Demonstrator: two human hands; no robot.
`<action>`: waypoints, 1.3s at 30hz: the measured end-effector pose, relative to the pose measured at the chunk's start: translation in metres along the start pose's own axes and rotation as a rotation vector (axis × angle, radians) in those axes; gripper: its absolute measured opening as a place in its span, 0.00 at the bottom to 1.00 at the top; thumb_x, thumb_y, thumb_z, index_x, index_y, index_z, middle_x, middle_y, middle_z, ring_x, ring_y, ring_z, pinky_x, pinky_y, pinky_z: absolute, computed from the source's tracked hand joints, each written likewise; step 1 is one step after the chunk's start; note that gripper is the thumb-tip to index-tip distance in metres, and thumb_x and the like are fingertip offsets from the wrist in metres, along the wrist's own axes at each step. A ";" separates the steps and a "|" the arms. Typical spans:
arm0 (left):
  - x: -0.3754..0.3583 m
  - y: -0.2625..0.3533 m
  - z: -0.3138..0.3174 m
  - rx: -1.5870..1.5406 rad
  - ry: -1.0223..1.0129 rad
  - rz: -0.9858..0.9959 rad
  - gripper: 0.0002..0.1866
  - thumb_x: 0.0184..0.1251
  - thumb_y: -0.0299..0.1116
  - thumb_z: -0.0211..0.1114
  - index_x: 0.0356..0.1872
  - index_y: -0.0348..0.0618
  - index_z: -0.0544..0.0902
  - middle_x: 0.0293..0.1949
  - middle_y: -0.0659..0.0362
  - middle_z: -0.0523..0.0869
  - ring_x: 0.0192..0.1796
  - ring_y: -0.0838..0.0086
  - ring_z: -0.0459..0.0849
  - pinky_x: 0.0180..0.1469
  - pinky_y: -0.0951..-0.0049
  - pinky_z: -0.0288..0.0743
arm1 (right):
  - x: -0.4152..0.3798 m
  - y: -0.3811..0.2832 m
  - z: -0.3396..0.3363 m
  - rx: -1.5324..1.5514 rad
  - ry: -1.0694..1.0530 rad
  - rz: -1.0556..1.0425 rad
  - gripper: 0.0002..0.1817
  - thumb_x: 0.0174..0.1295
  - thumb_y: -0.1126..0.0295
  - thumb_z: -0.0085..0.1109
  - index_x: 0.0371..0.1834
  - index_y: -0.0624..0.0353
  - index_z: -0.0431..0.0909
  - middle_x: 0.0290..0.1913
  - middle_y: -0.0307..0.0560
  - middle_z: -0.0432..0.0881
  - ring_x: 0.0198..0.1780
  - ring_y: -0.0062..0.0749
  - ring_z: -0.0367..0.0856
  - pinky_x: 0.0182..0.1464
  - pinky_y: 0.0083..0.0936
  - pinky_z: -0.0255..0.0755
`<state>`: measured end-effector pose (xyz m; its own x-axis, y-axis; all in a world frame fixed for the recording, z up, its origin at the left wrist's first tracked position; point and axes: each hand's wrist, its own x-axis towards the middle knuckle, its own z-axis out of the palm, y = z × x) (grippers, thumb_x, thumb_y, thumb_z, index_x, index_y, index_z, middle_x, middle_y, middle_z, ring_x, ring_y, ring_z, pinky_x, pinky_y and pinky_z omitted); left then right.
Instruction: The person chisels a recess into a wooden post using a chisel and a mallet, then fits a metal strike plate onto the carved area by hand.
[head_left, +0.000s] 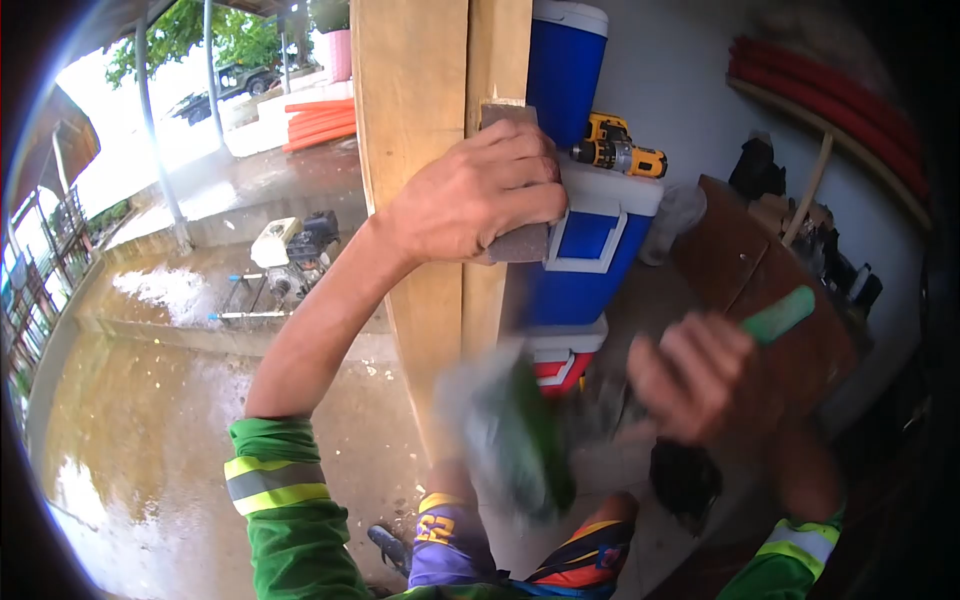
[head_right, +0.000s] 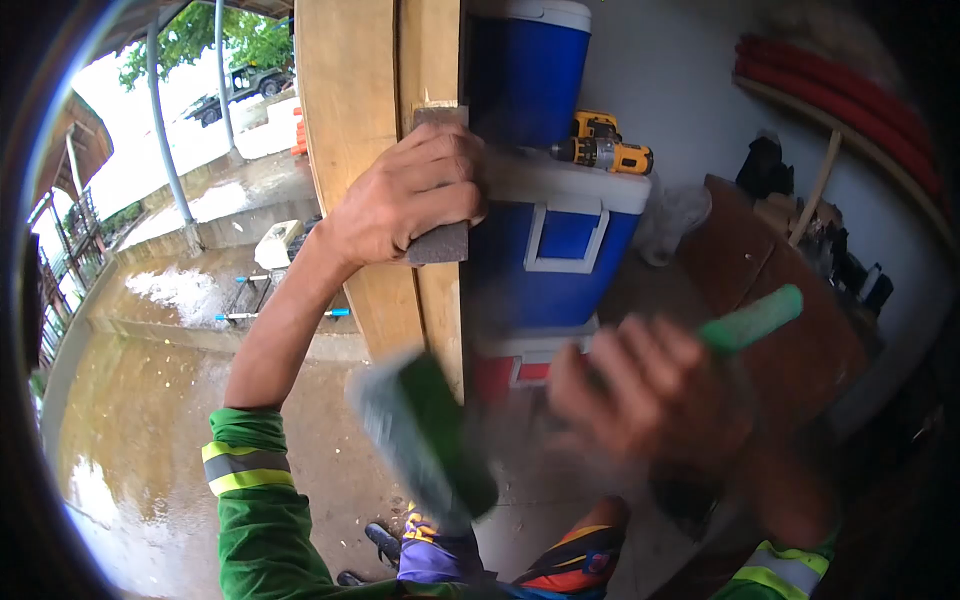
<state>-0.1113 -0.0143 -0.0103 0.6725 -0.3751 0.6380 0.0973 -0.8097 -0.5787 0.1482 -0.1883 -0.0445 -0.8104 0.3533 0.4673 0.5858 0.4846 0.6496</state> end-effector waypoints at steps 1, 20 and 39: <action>-0.002 0.000 0.002 0.008 -0.015 0.003 0.12 0.51 0.36 0.66 0.35 0.42 0.79 0.37 0.55 0.80 0.53 0.54 0.81 0.60 0.54 0.74 | 0.003 0.008 0.002 0.005 -0.012 0.056 0.26 0.66 0.43 0.59 0.40 0.60 0.79 0.26 0.41 0.71 0.29 0.29 0.78 0.25 0.25 0.68; -0.002 0.000 -0.001 0.076 -0.078 -0.020 0.11 0.53 0.36 0.64 0.36 0.45 0.79 0.39 0.56 0.78 0.58 0.54 0.79 0.64 0.55 0.72 | 0.007 0.016 0.012 -0.124 0.127 -0.015 0.11 0.60 0.63 0.63 0.38 0.58 0.78 0.24 0.37 0.68 0.23 0.26 0.73 0.28 0.22 0.68; -0.001 -0.004 -0.006 0.094 -0.150 -0.022 0.09 0.54 0.34 0.64 0.36 0.45 0.78 0.40 0.57 0.77 0.59 0.54 0.78 0.66 0.55 0.70 | -0.002 0.015 0.012 -0.172 0.073 -0.104 0.11 0.62 0.63 0.61 0.42 0.59 0.79 0.25 0.41 0.71 0.26 0.31 0.77 0.28 0.27 0.72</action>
<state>-0.1168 -0.0138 -0.0052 0.7708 -0.2805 0.5720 0.1764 -0.7688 -0.6147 0.1585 -0.1719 -0.0429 -0.8682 0.2468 0.4305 0.4950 0.3699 0.7862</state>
